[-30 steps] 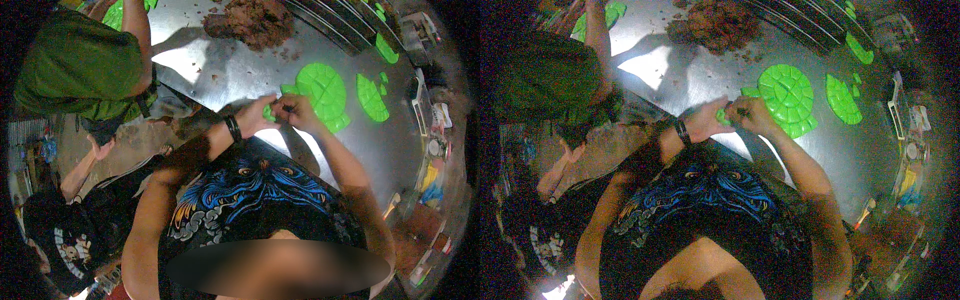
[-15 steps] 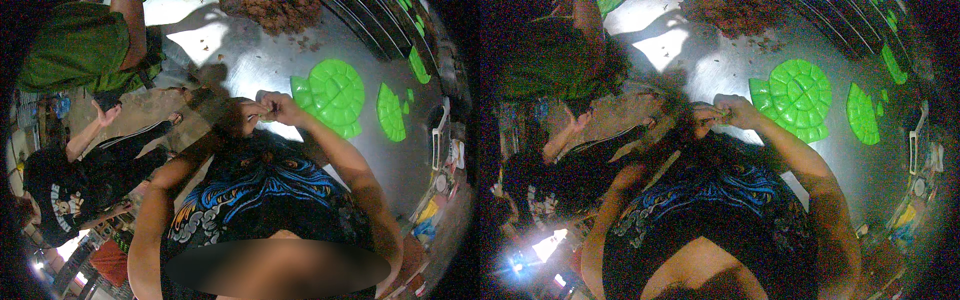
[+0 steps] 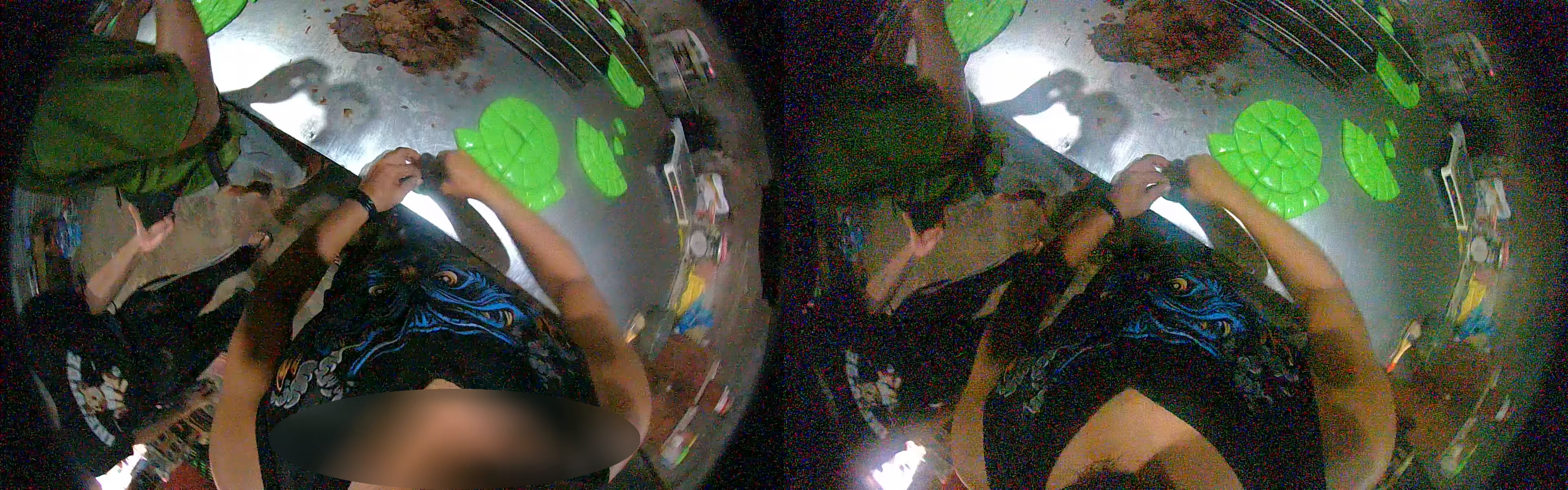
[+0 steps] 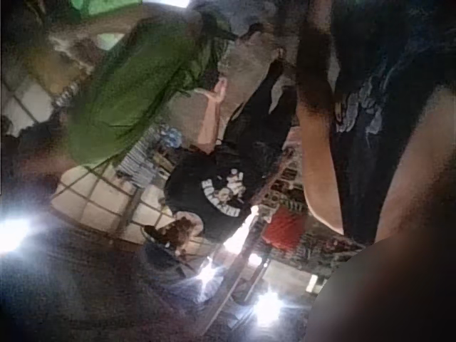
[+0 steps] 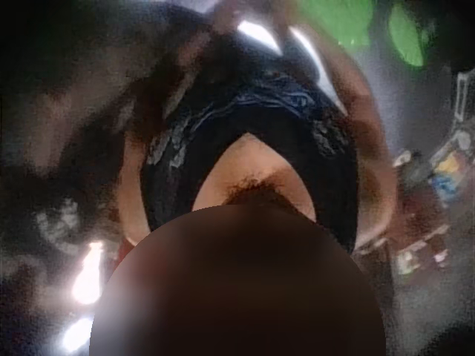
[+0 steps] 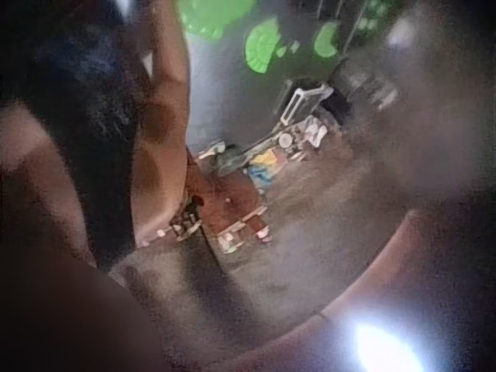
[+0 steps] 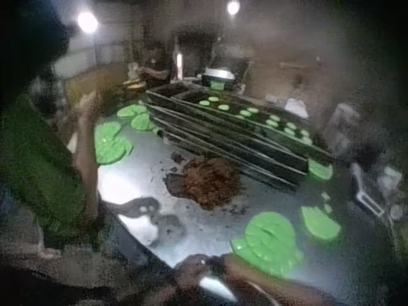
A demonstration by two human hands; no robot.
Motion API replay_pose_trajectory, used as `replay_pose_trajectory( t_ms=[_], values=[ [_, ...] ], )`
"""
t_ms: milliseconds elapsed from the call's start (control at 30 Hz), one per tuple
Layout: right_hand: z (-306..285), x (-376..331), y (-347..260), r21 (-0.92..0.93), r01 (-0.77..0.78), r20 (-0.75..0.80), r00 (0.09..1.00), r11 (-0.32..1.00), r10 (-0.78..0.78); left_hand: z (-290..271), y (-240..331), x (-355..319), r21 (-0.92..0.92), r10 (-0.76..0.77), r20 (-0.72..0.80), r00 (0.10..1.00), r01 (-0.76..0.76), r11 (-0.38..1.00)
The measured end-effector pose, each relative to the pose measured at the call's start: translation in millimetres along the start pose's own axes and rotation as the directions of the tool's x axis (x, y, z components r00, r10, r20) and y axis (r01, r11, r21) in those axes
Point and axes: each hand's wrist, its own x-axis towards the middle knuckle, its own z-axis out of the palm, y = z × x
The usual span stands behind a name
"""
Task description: The person repeatedly scoops a brown paste onto small green dough discs, folds them into sealed packets, and places them on a metal rack. A coworker performs the same task at the same table.
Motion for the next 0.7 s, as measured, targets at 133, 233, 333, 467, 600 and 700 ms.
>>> replay_pose_trajectory(
  t_ms=[133,233,333,467,600,700],
  values=[
    [-44,25,-24,0.092,0.441,-0.812,0.552,0.893,-0.189,-25,7,-15,0.114,-0.268,-0.046,0.962,0.271,0.956],
    [-18,41,-40,0.047,0.255,-0.95,0.31,0.966,-0.036,-54,8,-33,-0.09,-0.23,-0.404,0.885,0.212,0.973],
    [43,46,-50,0.066,0.029,-0.797,0.603,0.997,0.035,-76,0,-47,-0.123,-0.265,-0.466,0.844,0.235,0.964],
    [73,42,-27,0.162,0.116,-0.814,0.577,0.98,0.066,-80,-14,-26,0.088,-0.159,-0.372,0.914,0.205,0.975],
    [60,-7,0,0.158,0.141,-0.409,0.91,0.977,-0.065,-59,-7,32,-0.044,-0.281,-0.284,0.917,0.281,0.959],
    [12,-25,25,0.361,0.097,-0.054,0.995,0.928,-0.083,-23,1,93,-0.077,-0.162,-0.073,0.984,0.156,0.985]
  ],
)
